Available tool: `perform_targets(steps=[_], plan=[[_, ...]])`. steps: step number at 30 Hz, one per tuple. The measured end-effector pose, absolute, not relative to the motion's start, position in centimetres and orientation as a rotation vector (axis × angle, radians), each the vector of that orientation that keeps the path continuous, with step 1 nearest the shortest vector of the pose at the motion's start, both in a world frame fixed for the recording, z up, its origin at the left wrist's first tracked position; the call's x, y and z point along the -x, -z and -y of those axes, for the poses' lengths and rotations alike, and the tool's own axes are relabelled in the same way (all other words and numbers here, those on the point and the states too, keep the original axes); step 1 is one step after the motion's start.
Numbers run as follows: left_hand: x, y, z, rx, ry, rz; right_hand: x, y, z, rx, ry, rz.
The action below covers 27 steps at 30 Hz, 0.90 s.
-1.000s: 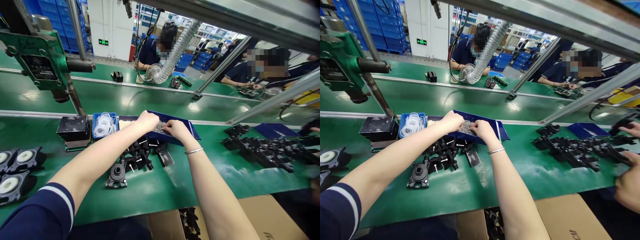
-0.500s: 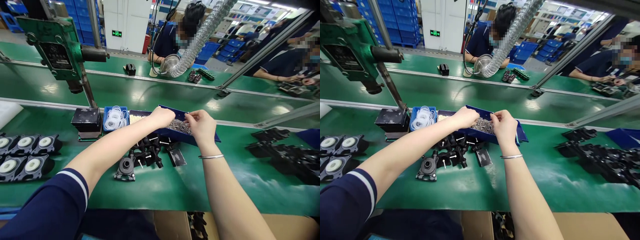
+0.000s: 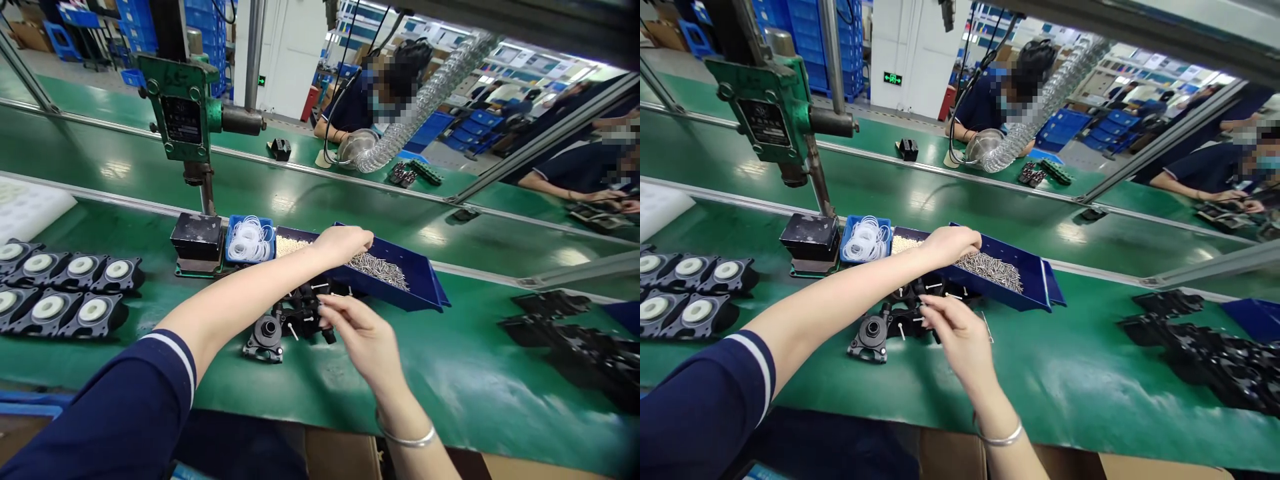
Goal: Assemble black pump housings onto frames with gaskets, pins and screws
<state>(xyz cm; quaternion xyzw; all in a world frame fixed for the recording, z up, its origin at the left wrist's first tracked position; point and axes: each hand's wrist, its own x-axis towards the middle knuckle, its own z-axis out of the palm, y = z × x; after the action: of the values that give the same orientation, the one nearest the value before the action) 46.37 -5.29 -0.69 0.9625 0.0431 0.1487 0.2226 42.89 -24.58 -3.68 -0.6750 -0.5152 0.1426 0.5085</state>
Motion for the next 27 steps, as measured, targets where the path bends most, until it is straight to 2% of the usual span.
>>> perform_targets(steps=[3,6,9,13,20,27], plan=[[-43.9,-0.3,5.3,-2.526,-0.577,-0.151,-41.0,5.2,24.0,1.586,-0.471,1.220],[-39.0,-1.2,5.3,-2.113,-0.702,-0.187,-39.8,6.0,23.5,1.573,-0.512,1.184],[-32.5,-1.4,5.6,-1.736,-0.679,-0.246,-39.1,6.3,23.2,1.580,-0.442,1.186],[-24.3,0.0,6.8,-1.614,-0.621,-0.541,-38.6,6.6,22.7,1.572,-0.262,1.298],[-17.9,4.5,7.7,-1.731,-0.612,-0.775,-38.0,7.3,22.0,1.582,-0.062,1.417],[-16.9,4.0,8.9,-2.089,-0.656,-0.588,-38.3,7.4,23.4,1.581,0.198,1.795]])
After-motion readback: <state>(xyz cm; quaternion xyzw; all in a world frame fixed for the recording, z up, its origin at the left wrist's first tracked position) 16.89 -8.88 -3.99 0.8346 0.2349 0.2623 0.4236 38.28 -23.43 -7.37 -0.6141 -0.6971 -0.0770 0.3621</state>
